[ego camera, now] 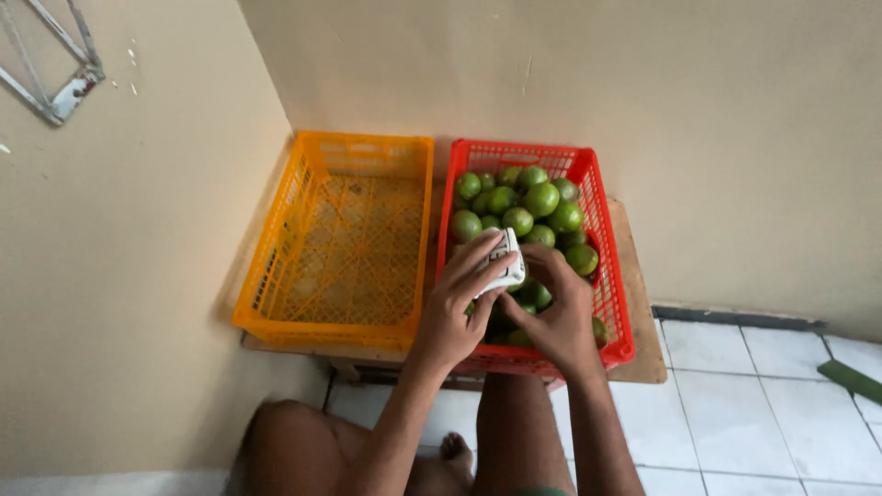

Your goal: The person cleans green fruits by wiping each one with a cloth, then transfers them from a red crate to a yellow crate.

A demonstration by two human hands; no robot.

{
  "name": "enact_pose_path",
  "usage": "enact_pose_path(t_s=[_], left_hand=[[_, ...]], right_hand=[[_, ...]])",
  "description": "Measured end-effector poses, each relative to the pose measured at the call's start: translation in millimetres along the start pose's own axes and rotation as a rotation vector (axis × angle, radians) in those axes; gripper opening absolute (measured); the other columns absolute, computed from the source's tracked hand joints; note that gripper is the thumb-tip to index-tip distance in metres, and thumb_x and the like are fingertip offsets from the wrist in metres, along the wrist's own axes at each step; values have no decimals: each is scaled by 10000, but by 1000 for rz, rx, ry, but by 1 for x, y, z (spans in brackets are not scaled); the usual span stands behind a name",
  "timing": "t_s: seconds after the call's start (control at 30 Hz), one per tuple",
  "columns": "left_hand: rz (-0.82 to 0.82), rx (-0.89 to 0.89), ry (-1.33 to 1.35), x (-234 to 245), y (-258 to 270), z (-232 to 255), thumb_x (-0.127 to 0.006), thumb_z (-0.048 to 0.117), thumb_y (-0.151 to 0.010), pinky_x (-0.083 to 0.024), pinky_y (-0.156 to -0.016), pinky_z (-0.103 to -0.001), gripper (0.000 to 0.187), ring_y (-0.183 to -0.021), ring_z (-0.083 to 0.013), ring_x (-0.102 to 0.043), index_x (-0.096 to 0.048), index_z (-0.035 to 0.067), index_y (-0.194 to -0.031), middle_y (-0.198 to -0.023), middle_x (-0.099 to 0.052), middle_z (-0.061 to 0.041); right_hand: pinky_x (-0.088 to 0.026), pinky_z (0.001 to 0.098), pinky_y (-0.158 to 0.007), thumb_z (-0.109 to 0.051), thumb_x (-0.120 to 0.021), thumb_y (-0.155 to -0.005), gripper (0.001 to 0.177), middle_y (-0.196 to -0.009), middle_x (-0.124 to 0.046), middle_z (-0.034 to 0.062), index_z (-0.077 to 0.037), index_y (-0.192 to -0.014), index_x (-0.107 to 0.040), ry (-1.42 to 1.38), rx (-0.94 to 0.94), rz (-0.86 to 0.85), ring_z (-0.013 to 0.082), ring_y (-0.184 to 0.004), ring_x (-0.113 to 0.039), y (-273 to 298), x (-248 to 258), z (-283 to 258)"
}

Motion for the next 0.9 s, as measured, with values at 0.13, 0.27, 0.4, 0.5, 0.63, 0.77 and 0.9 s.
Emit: enact_pose_path(t_s=[0.13,0.27,0.4,0.5,0.63,0.77,0.9], left_hand=[[-8,-9,6,0,0,-4,-590,102,-1051,-413,-1170,-539,412,-1455,-337,-457,-610,225,-1443,-1533,-522,-82],[3,-8,20,0,-1,-4,-582,110,-1064,-406,-1182,-539,400,-1466,-334,-451,-607,223,-1447,-1548,-512,-83],[-9,9,19,2,0,-6,-574,119,-1069,-400,-1180,-546,389,-1465,-346,-445,-607,210,-1446,-1551,-507,-99],[13,-11,-5,2,0,-6,-566,111,-1073,-435,-1164,-518,409,-1447,-330,-472,-586,216,-1468,-1538,-522,-81],[21,-28,-7,0,2,-10,-540,118,-1082,-441,-1168,-515,394,-1451,-326,-472,-590,213,-1462,-1543,-518,-67],[-34,-172,-118,-19,12,-22,-578,9,-1037,-455,-1151,-548,457,-1423,-361,-490,-625,241,-1428,-1527,-540,-71],[-5,-224,-171,-21,16,-26,-566,-17,-1031,-463,-1147,-556,440,-1403,-375,-502,-649,206,-1401,-1495,-563,-99]], right_hand=[[-589,513,-903,8,-855,-698,585,-1137,-702,221,23,-1244,-647,-4,-36,-17,424,-1038,-724,-1,-1,7],[-584,510,-907,9,-858,-702,590,-1131,-695,232,32,-1248,-636,4,-16,-13,436,-1042,-718,-2,0,7],[-579,517,-912,1,-868,-703,586,-1123,-697,243,36,-1240,-635,-10,-17,-10,442,-1035,-719,-2,-2,8],[-588,484,-890,-30,-873,-719,558,-1094,-696,212,22,-1231,-656,53,-4,5,410,-1008,-724,-3,-1,3],[-609,492,-864,-47,-875,-713,528,-1111,-705,185,-7,-1204,-683,92,14,-34,408,-994,-722,-5,-3,-3],[-610,492,-839,-29,-827,-722,521,-1111,-674,180,3,-1221,-679,85,-3,-3,362,-962,-707,-7,0,7],[-609,528,-786,-97,-826,-702,478,-1075,-655,188,-2,-1151,-694,142,38,-63,407,-973,-700,-6,-4,13]])
Point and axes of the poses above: each hand's wrist, its own y-axis away from the middle knuckle, its own x-axis out of the back of the hand, z = x × y, the point moved 7 cm from there along -y, towards the middle knuckle
